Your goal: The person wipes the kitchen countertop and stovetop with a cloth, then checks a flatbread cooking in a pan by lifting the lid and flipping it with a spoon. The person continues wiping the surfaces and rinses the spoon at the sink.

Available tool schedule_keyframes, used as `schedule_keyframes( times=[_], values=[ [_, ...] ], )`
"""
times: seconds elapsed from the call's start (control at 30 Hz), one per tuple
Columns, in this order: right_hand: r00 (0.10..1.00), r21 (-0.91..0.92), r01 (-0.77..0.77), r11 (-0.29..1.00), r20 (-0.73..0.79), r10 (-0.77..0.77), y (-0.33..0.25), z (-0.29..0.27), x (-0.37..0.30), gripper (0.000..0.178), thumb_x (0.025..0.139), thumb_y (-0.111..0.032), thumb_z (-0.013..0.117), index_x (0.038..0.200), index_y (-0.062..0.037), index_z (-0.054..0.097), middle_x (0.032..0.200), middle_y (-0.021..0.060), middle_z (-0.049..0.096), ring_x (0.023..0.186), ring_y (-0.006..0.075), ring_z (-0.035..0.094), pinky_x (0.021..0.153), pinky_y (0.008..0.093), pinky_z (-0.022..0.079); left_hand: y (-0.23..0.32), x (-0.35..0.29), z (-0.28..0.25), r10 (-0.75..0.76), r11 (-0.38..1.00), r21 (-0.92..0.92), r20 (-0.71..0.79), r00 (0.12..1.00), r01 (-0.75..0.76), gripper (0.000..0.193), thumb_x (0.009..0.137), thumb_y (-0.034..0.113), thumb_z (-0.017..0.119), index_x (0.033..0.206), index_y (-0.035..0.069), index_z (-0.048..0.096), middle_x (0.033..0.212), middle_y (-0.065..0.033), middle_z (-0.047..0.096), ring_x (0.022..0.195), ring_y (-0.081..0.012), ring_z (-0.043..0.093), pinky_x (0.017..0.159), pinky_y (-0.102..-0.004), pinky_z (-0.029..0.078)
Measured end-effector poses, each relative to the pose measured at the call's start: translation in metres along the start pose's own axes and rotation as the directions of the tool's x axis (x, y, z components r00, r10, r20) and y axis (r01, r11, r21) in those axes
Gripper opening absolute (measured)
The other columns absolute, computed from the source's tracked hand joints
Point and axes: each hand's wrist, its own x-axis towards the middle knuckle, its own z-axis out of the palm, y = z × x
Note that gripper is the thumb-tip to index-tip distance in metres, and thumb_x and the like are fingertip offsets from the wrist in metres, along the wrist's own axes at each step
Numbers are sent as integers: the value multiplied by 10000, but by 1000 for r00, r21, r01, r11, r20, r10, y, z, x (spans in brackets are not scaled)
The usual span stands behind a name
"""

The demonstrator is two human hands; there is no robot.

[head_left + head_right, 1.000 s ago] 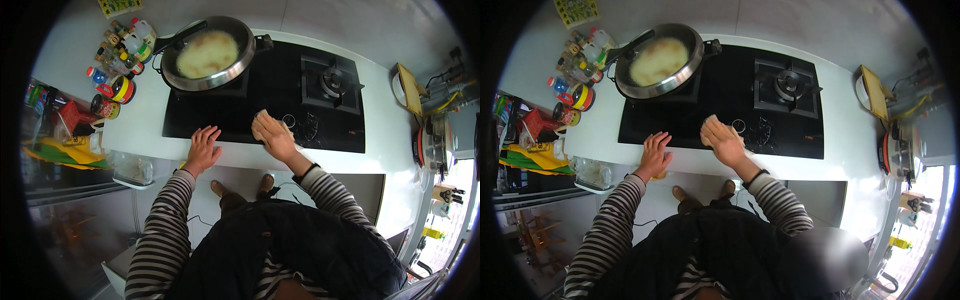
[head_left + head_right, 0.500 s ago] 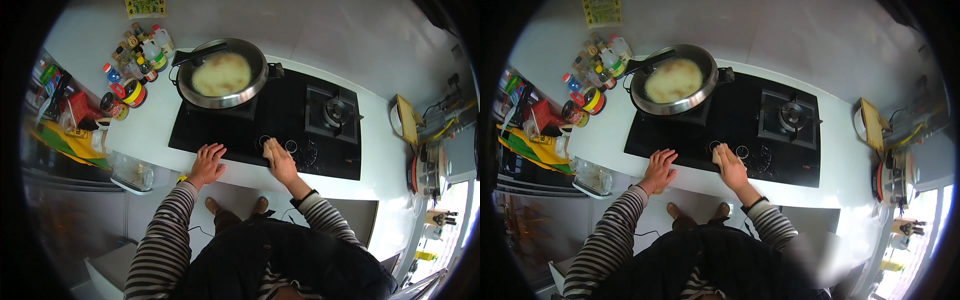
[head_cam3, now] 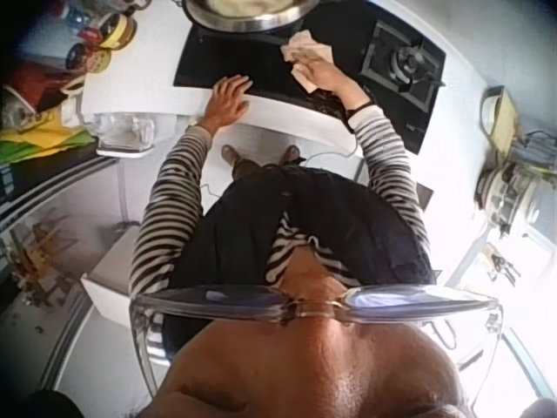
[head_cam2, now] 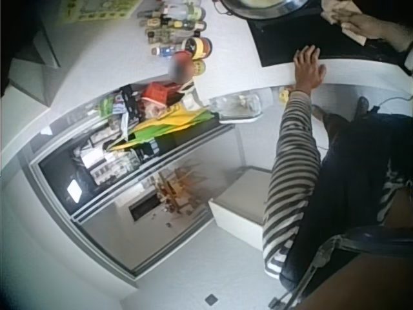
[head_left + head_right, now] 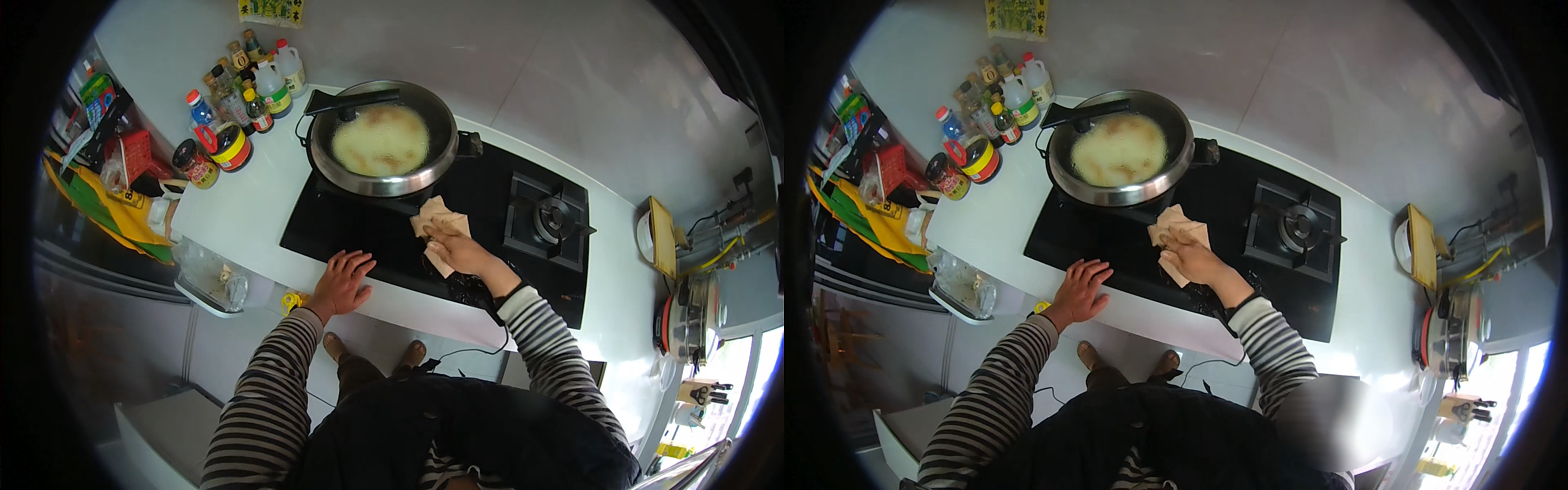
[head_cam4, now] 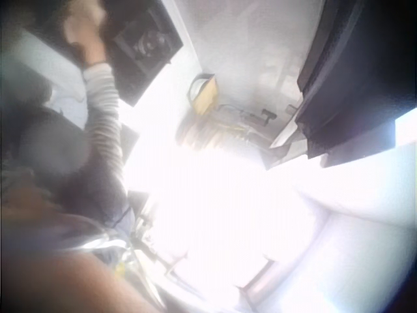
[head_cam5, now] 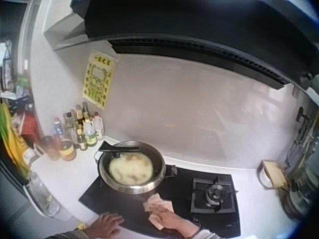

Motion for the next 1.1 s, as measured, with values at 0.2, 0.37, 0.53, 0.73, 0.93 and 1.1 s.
schedule_keyframes(
  times=[0.2, 0.37, 0.53, 0.73, 0.93, 1.1],
  values=[
    [998, -51, 62, 997, 26, -60, 28, 0, 27, 342, 1018, -341, 448, 1249, -91, 485, 1288, 220, 549, 1192, 401, 533, 1026, 426, 412, -1, 2, 1, -4, 1000, -20, 15, 1000, 4, 590, 848, 312, 628, 1365, 98, 442, 1422, -88, 420, 1332, -300, 375, 1136, -523, 251],
    [994, -320, 75, 944, -56, -97, 77, -20, 77, 280, 924, -227, 503, 1146, -67, 444, 1053, 246, 623, 1057, 435, 590, 938, 500, 435, 0, 2, 2, -10, 1000, -10, 28, 1000, 11, 607, 831, 320, 644, 1363, 102, 446, 1419, -81, 421, 1326, -298, 383, 1136, -521, 256],
    [952, -249, 147, 957, -225, -205, 112, -36, 121, 577, 881, -180, 547, 1412, -80, 346, 1233, 256, 592, 1200, 424, 530, 1075, 449, 352, 0, 3, 1, -24, 999, -21, 24, 999, 25, 609, 821, 318, 652, 1357, 110, 453, 1412, -71, 427, 1313, -293, 398, 1128, -522, 270],
    [1000, -220, 21, 975, 20, -17, 79, -28, 75, 412, 895, -182, 550, 1286, -124, 436, 1300, 233, 543, 1245, 396, 503, 1015, 461, 415, -1, 4, 0, -17, 1000, -20, 5, 1000, 17, 604, 815, 310, 657, 1348, 110, 458, 1402, -73, 440, 1310, -291, 404, 1121, -521, 277],
    [950, -183, 312, 932, 49, -308, 65, -21, 39, 238, 950, -176, 477, 1181, -122, 485, 1389, 122, 489, 1234, 364, 518, 1039, 473, 388, 0, 4, 1, -25, 1000, -15, 30, 999, 25, 574, 852, 346, 631, 1356, 120, 475, 1414, -62, 440, 1324, -264, 391, 1132, -504, 266],
    [999, -179, 7, 984, -31, -13, 91, -44, 97, 317, 781, -75, 603, 1069, -100, 472, 1219, 162, 535, 1072, 411, 558, 906, 495, 418, -1, 4, 1, -15, 1000, -22, 22, 1000, 16, 595, 816, 308, 659, 1338, 100, 464, 1398, -81, 441, 1313, -294, 401, 1111, -533, 284]
  ],
)
